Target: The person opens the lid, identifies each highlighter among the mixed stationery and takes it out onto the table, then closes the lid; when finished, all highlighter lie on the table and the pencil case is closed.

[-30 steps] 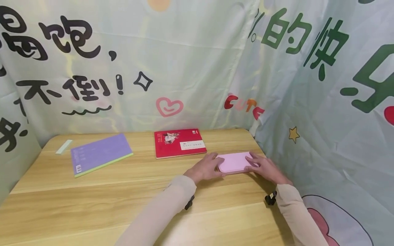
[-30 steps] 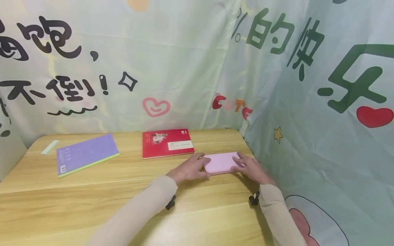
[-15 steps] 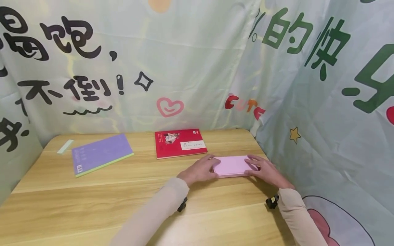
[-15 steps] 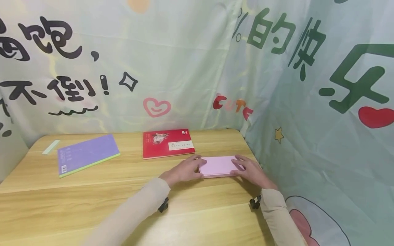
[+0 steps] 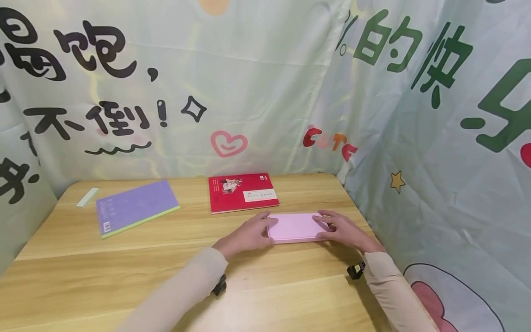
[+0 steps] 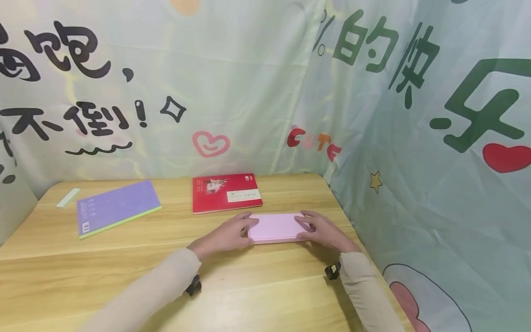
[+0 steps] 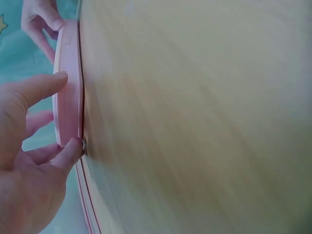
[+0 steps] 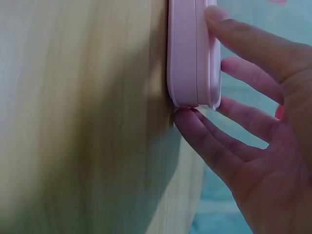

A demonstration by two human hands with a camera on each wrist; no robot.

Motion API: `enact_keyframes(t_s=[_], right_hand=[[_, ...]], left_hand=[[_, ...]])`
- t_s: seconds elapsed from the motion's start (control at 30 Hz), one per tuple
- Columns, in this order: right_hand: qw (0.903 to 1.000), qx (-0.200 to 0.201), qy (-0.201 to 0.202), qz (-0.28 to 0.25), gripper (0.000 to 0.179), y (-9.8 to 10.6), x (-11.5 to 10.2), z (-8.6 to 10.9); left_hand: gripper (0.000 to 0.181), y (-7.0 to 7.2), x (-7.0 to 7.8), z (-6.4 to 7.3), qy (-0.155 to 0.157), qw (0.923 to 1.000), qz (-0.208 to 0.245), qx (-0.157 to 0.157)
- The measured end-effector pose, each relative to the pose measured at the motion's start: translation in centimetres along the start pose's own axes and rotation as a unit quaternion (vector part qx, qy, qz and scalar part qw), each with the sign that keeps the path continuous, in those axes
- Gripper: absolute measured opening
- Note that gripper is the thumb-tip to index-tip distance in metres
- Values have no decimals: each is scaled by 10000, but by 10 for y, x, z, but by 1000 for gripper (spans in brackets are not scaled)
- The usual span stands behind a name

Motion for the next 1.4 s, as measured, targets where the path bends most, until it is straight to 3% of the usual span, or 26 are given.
enact_keyframes(t_s=[0.27, 0.47, 0.67, 0.87, 1.07, 1.4], right_hand=[[9990, -181, 279, -284, 66, -16, -41, -22], [9983, -346, 399, -257, 65, -29, -70, -40], [9977, -395, 424, -355, 66, -40, -92, -53], [9962, -358, 748, -274, 66, -50, -113, -62], [9952, -394, 846, -291, 71, -53, -119, -64], [9900, -813, 1127, -227, 86, -57, -122, -68]], left_hand=[[75, 25, -26, 36, 224, 9987, 386, 250], [75, 44, -47, 62, 450, 9972, 368, 466], [76, 59, -62, 84, 475, 9971, 159, 574], [75, 72, -73, 102, 339, 9973, 16, 651], [76, 77, -75, 108, 173, 9979, -139, 607], [81, 79, -73, 106, 346, 9979, -430, 341]])
Point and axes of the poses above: each hand's wrist, its own z-axis away from the middle knuckle, its own y-axis out of the back of the hand, x = y × z, the point moved 5 cm from there along -z, towards the middle knuckle, and after that the axes turned 3 degrees about z, right-handed, at the moved point
